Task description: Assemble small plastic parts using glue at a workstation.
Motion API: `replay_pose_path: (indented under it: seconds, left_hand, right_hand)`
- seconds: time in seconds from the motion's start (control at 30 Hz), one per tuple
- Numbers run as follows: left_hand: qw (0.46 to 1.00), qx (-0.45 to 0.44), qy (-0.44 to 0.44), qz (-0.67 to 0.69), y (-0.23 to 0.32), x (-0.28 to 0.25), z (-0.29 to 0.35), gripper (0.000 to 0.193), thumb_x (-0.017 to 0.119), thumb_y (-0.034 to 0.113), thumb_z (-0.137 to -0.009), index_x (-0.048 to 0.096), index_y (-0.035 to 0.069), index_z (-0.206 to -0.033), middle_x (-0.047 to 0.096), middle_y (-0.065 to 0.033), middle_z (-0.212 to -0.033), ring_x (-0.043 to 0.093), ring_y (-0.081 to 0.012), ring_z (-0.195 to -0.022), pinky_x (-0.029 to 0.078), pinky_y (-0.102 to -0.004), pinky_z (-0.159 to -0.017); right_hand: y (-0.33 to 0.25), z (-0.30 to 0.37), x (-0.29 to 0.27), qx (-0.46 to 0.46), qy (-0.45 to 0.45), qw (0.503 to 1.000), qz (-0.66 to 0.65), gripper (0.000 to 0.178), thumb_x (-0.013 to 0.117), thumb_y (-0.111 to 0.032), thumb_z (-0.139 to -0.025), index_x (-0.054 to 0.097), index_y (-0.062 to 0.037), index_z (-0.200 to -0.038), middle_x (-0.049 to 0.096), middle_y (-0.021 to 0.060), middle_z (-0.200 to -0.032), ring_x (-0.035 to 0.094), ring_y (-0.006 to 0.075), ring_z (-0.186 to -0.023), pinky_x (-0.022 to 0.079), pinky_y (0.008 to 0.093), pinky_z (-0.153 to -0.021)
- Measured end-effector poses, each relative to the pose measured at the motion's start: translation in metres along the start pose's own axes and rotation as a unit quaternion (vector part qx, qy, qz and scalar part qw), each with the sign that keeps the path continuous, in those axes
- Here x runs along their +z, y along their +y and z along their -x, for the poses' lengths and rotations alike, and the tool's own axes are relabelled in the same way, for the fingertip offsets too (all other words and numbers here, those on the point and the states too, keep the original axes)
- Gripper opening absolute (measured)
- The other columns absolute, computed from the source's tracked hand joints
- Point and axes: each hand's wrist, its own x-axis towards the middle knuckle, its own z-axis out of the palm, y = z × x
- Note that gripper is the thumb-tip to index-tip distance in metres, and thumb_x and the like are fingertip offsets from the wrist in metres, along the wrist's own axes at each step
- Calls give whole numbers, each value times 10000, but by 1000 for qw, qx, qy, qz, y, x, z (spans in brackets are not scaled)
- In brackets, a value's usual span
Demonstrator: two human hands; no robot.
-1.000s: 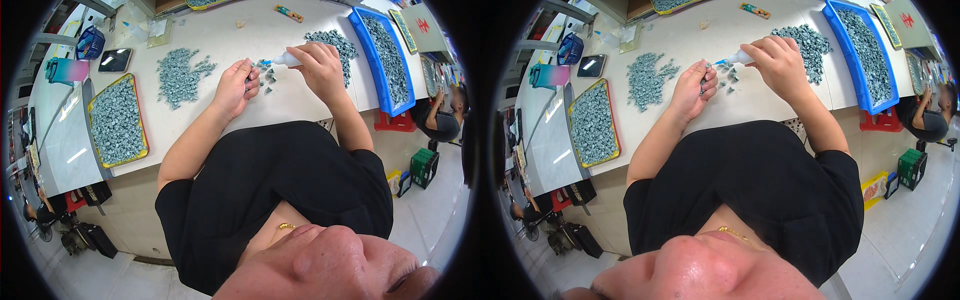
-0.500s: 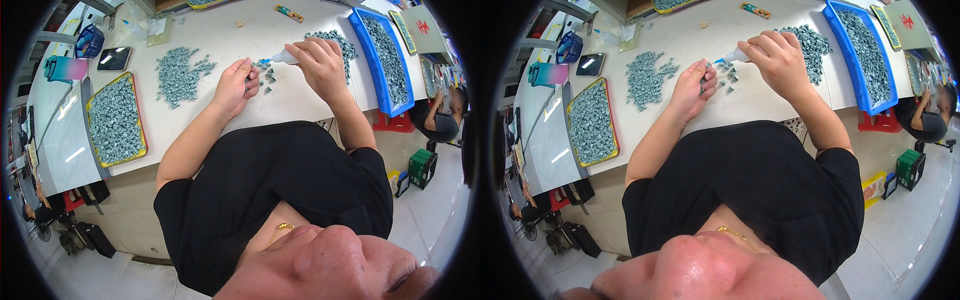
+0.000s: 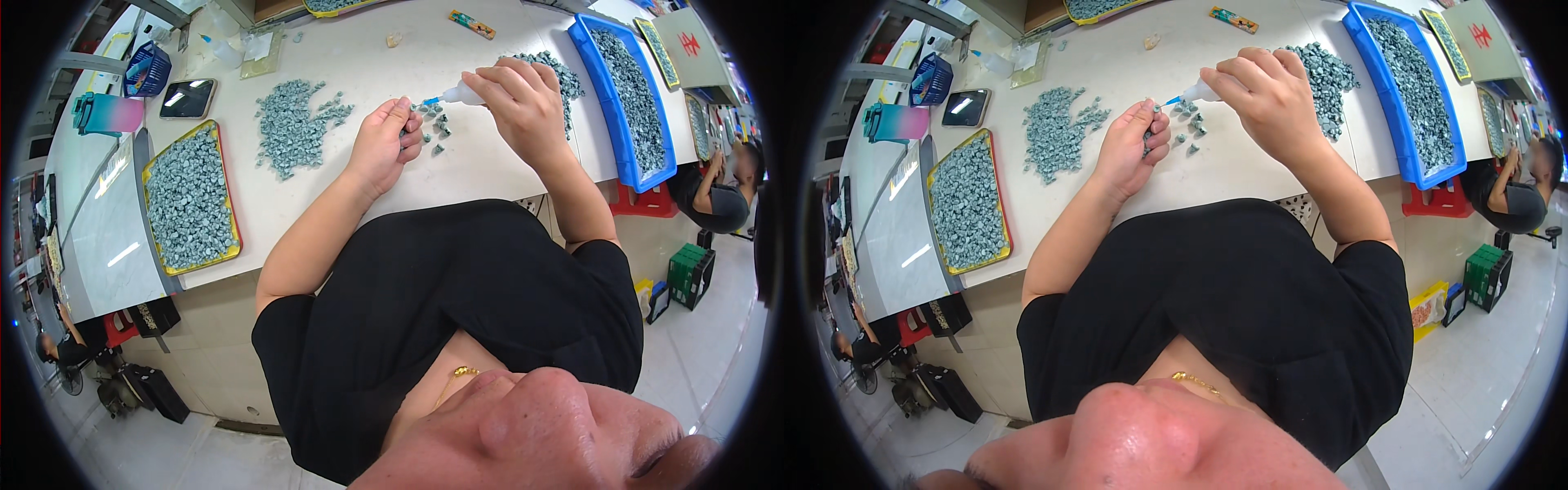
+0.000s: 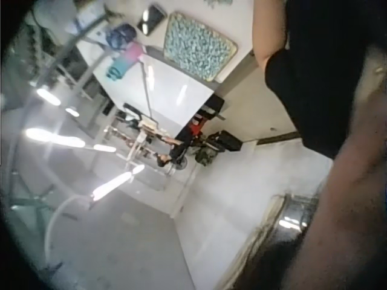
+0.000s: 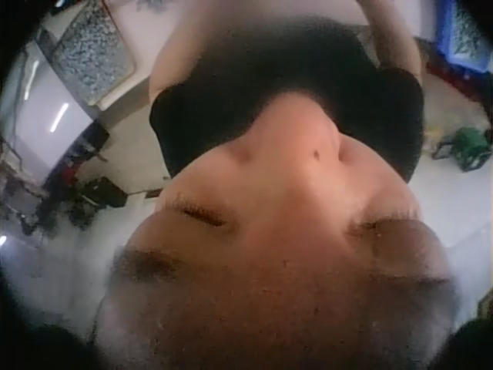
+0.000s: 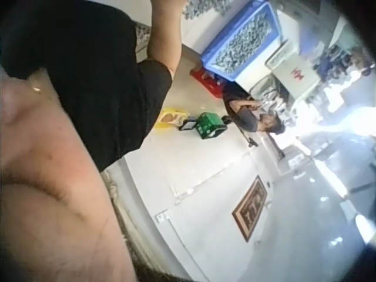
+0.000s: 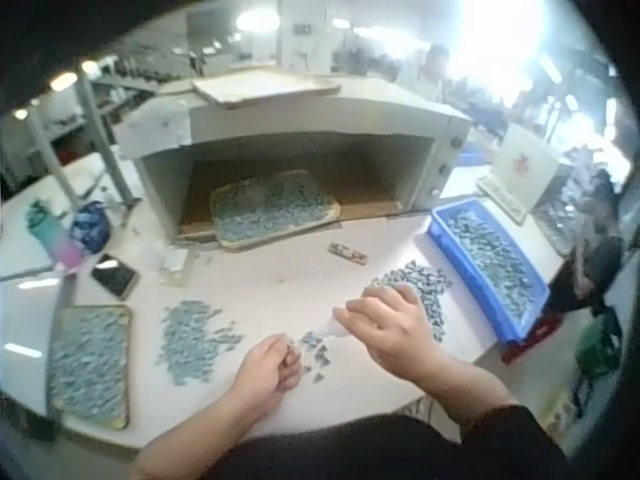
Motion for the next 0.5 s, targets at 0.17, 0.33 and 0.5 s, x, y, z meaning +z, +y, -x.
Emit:
replay_pose_path:
  seconds: [0.17, 0.33, 0.5]
  left_hand:
    - [1000, -2, 1, 6, 0, -1, 2, 203, 451, 239, -998, 457, 77, -877, 435, 5, -751, 350, -61, -588, 264, -190, -456]
    - [1000, -18, -4, 6, -4, -2, 0, 224, 467, 255, -995, 442, 67, -875, 440, -9, -763, 349, -70, -589, 272, -202, -457]
    - [1000, -25, -6, 5, -3, 1, 1, 208, 441, 236, -1002, 449, 68, -879, 418, -12, -759, 337, -77, -594, 266, -194, -460]
  right_hand:
    - [10, 0, 8, 111, -7, 988, -112, 301, 739, -166, -724, 655, -137, -1012, 666, -4, -920, 619, 190, -855, 427, 325, -781]
    - [17, 8, 46, 340, -91, 881, -317, 323, 740, -137, -787, 614, -63, -1075, 670, 83, -998, 641, 199, -950, 487, 313, -818]
    - [23, 17, 93, 385, -144, 785, -463, 395, 737, -97, -788, 559, -27, -1133, 660, 58, -1051, 622, 156, -949, 476, 295, -856]
